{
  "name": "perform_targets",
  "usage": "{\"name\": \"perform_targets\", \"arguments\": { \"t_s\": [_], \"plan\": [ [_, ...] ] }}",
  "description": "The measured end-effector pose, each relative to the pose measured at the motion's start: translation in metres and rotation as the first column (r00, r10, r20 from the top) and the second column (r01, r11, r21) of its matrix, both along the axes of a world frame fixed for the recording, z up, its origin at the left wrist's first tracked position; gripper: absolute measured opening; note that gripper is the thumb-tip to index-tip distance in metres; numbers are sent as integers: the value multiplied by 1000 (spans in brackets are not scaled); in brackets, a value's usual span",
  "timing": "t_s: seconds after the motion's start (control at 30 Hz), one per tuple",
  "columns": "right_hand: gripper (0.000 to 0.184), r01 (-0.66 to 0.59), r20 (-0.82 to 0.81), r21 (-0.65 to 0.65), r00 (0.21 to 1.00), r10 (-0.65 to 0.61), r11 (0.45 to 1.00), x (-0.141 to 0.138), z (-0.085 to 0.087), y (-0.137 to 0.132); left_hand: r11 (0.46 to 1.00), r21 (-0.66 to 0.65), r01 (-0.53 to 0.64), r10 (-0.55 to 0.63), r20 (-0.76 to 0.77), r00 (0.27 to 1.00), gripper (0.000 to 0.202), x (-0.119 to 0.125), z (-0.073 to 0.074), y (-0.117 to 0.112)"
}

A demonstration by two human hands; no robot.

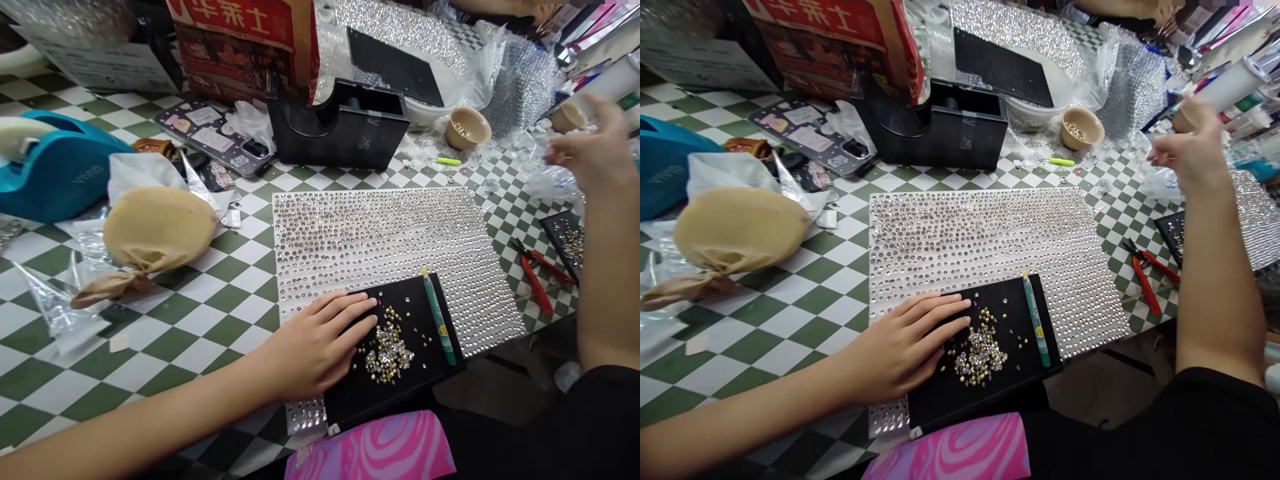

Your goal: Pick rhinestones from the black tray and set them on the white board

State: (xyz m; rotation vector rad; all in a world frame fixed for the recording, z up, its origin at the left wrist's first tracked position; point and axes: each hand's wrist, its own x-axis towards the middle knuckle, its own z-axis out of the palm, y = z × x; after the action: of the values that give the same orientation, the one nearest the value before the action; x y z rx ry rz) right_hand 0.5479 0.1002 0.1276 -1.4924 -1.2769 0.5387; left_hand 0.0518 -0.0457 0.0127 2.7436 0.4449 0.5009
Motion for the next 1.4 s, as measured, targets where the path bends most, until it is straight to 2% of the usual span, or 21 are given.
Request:
{"name": "perform_targets", "arguments": {
  "t_s": [0.07, 0.1, 0.13, 0.2, 0.23, 0.3, 0.33, 0.4, 0.5, 0.57, 0.83, 0.97, 1.1, 1.2, 1.23, 1.27, 1.4],
  "plan": [
    [24, 18, 138, -157, 990, 4, 987, -28, -3, 9, 1000, 3, -4, 4, -10, 1000, 39, 0, 1, 0],
    [31, 53, 359, -294, 932, 59, 954, -46, -4, 9, 1000, 7, -5, 5, -10, 1000, 39, 0, 1, 0],
    [37, 102, 543, -324, 834, 97, 940, -67, -6, 8, 1000, 9, -6, 6, -9, 1000, 38, 0, 1, 0],
    [50, 52, 752, -313, 623, 214, 948, -105, -12, 5, 1000, 15, -4, 4, -4, 1000, 38, 0, 1, 0],
    [58, 20, 842, -230, 505, 189, 973, -120, -16, 4, 1000, 17, -3, 3, -2, 1000, 38, 0, 1, 0],
    [74, 30, 917, -196, 361, 172, 980, -137, -27, 6, 1000, 19, -2, 2, -3, 1000, 39, 0, 0, 0],
    [79, 69, 924, -188, 352, 152, 980, -139, -34, 9, 1000, 18, -2, 2, -5, 1000, 39, 0, -1, 0],
    [78, 152, 911, -178, 400, 104, 972, -134, -48, 17, 1000, 13, -6, 6, -5, 1000, 39, 0, -3, 0],
    [46, 253, 892, -136, 451, 7, 958, -116, -63, 25, 1000, 13, -4, 4, 6, 1000, 40, 0, -5, 0],
    [34, 298, 894, -100, 447, -45, 949, -104, -70, 24, 1000, 19, -2, 2, 10, 1000, 40, 0, -5, 0],
    [16, 480, 861, -46, 463, -209, 876, -55, -82, -4, 1000, 30, -7, 7, 14, 1000, 38, 0, -2, -1],
    [21, 535, 860, -68, 460, -222, 842, -30, -90, -30, 999, 32, -10, 10, 21, 1000, 38, 1, -2, 0],
    [28, 541, 861, -61, 454, -231, 839, -13, -91, -61, 999, 38, -15, 14, 24, 1000, 37, 1, -2, 1],
    [58, 544, 858, -32, 446, -257, 838, 1, -89, -81, 999, 42, -17, 16, 21, 1000, 37, 1, -1, 1],
    [62, 553, 858, -20, 438, -270, 833, 7, -89, -86, 999, 44, -16, 16, 20, 1000, 37, 1, -1, 1],
    [60, 564, 859, -9, 426, -283, 825, 13, -89, -91, 999, 46, -16, 15, 19, 1000, 37, 1, -1, 1],
    [31, 605, 880, 39, 357, -314, 795, 40, -97, -105, 999, 51, -14, 12, 22, 1000, 37, 1, -1, 1]
  ]
}}
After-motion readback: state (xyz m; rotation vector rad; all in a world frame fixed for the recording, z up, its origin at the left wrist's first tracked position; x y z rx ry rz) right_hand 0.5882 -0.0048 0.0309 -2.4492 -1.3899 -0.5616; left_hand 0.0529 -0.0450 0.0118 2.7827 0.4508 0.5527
